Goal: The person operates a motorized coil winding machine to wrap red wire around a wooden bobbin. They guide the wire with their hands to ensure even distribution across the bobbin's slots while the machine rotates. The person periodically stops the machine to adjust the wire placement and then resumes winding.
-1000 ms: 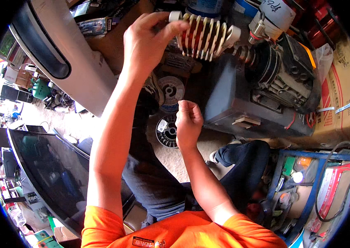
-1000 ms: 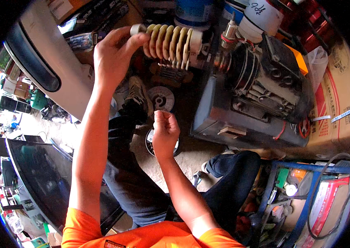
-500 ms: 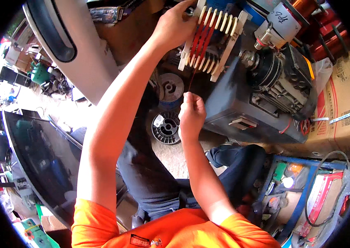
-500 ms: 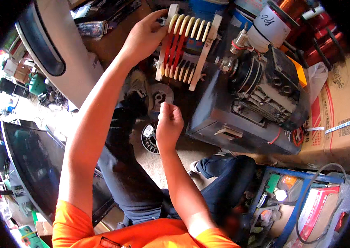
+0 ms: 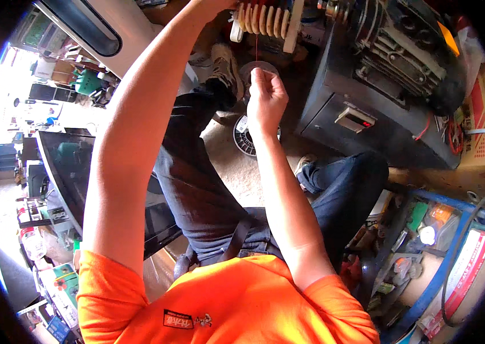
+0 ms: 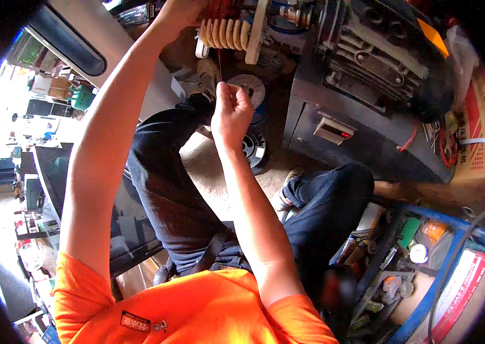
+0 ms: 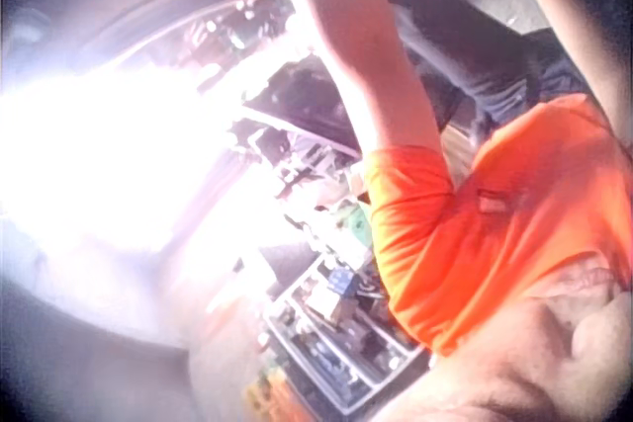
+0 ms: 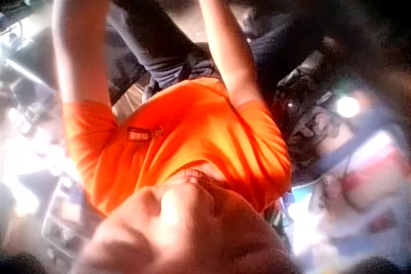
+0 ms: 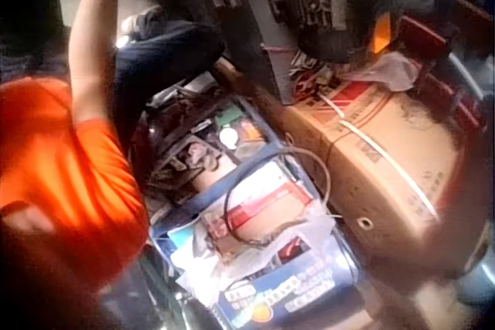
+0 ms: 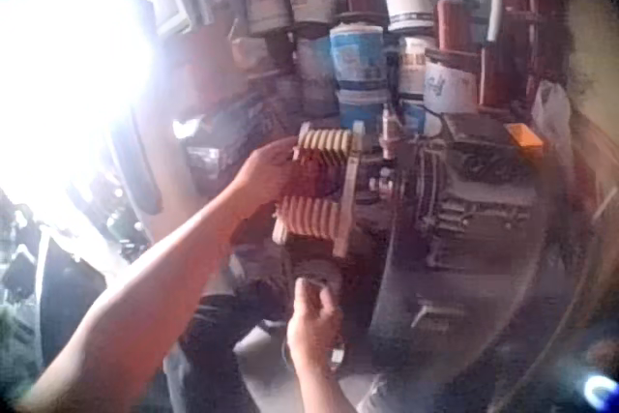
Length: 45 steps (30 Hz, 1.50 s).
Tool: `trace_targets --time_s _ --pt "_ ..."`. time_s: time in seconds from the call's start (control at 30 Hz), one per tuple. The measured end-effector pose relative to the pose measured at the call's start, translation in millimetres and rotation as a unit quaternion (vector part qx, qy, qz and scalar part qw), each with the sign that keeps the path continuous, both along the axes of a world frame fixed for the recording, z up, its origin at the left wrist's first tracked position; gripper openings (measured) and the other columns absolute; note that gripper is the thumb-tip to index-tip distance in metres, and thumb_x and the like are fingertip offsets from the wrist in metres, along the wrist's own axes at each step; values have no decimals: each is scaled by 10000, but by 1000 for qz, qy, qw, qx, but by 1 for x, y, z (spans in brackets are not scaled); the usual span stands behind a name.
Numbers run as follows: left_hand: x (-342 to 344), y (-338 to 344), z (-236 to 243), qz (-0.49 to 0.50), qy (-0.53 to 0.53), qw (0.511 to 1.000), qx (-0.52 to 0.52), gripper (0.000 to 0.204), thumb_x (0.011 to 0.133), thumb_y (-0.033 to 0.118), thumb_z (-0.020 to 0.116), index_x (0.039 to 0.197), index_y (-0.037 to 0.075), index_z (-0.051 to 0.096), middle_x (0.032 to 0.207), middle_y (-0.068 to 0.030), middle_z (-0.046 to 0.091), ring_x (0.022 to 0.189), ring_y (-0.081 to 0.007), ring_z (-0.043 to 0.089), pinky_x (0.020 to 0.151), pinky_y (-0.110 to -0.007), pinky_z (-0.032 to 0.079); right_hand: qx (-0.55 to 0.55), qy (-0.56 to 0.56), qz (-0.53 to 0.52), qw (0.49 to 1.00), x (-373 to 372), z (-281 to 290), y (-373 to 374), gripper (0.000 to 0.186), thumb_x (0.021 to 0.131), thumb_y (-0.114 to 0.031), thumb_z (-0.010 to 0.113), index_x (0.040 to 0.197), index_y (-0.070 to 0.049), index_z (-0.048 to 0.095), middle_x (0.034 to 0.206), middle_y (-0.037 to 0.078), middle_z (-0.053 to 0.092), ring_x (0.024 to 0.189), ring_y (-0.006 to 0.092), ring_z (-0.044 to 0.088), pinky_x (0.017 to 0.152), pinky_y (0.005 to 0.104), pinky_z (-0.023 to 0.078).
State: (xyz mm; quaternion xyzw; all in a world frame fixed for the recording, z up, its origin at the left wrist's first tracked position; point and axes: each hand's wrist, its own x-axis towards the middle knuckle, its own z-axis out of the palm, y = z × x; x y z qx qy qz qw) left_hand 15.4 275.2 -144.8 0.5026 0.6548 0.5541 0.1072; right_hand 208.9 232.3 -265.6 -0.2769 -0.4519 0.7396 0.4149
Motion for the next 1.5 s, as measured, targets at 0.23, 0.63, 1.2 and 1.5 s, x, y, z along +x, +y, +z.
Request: trace_targets --time_s 0.23,0.63,1.2,1.5 --pt "3 11 -3 -14 -82 996 -30 413 884 41 557 1285 2 466 1055 -93 641 912 -175 613 791 -278 503 6 10 0 1000 6 -11 5 173 905 -158 599 869 11 601 715 -21 577 647 50 488 588 222 403" --pt "11 -16 3 64 -95 991 -71 500 819 111 554 1316 112 495 779 -45 628 651 -89 561 582 -265 489 -37 21 -12 999 15 -12 -13 174 890 -209 628 863 -37 616 673 -70 516 578 7 414 503 185 316" --pt "81 -83 -85 -28 -424 905 30 303 948 336 510 1032 50 559 926 -34 629 782 -125 602 716 -265 502 -41 -55 -16 997 14 -11 -16 156 915 -173 595 823 -49 570 624 -83 426 541 11 340 457 194 261" --pt "85 -94 -90 -42 -377 922 72 328 927 256 566 1132 -1 562 994 -56 640 804 -103 594 715 -244 484 -47 -40 -33 998 15 -16 -24 132 917 -179 587 853 -66 566 586 -65 433 469 14 341 404 188 254"
